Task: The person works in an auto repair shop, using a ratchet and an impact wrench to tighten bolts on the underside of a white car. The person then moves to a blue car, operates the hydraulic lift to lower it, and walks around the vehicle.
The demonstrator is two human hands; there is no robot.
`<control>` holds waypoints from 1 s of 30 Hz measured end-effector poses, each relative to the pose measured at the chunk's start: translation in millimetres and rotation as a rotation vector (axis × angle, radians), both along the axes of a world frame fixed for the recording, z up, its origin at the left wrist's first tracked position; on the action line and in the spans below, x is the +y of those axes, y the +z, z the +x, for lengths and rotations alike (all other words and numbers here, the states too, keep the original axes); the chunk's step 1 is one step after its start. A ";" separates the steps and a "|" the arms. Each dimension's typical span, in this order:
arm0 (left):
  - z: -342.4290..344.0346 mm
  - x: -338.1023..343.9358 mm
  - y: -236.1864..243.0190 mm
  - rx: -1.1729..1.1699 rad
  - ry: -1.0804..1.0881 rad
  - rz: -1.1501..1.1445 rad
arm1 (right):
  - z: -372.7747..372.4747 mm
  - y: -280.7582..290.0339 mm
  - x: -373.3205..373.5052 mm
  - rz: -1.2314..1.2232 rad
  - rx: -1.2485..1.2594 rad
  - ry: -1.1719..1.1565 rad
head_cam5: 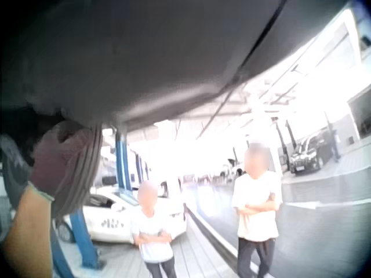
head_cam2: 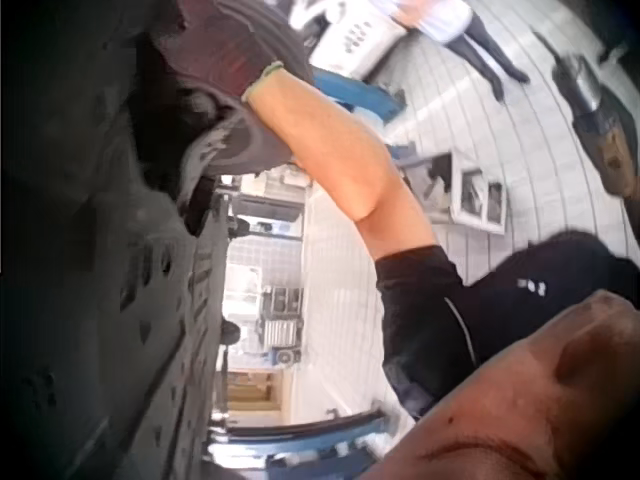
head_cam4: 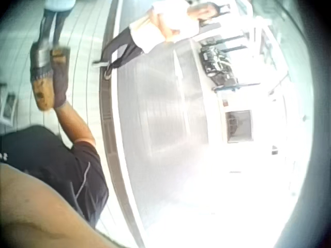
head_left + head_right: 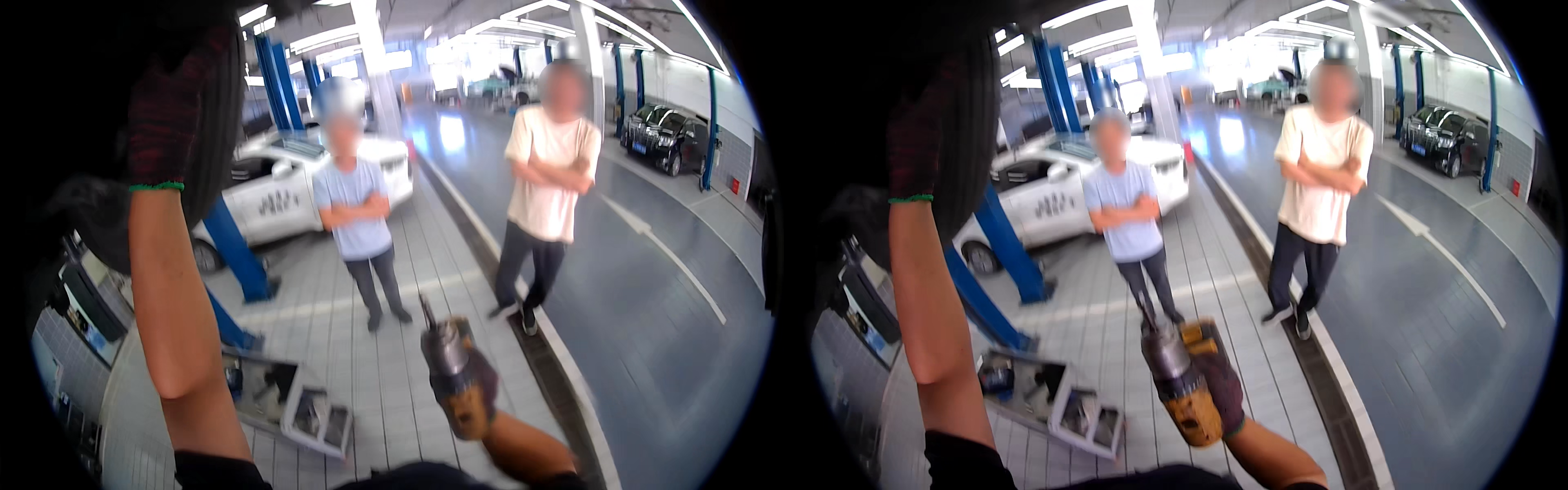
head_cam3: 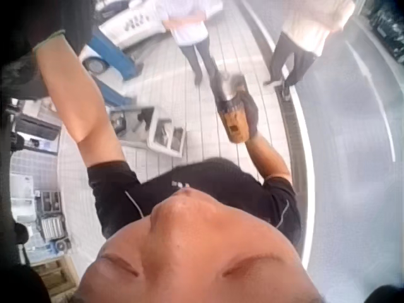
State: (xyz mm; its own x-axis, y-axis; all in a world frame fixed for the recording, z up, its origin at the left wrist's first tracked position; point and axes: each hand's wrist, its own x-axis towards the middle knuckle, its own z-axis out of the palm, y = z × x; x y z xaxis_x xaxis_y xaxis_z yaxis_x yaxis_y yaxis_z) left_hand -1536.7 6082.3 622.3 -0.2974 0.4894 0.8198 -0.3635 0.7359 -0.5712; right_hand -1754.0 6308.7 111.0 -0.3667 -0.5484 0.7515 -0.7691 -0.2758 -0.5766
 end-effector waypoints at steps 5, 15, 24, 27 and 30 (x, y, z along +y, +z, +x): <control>-77.0 67.2 -255.8 -0.278 -1.366 1.762 | -4.6 -13.8 63.9 0.130 -0.100 0.065; 64.0 123.2 -437.5 0.627 -1.708 1.974 | 137.4 -31.1 67.6 0.319 0.018 0.402; 220.1 150.4 -435.4 0.898 -1.474 1.809 | 271.7 -32.4 29.6 0.538 0.049 0.597; 258.7 146.1 -437.9 1.035 -1.381 1.823 | 296.8 -52.5 12.6 0.703 -0.244 0.781; 289.1 138.3 -463.2 1.044 -1.294 1.793 | 311.8 -56.3 -4.9 0.658 -0.286 0.945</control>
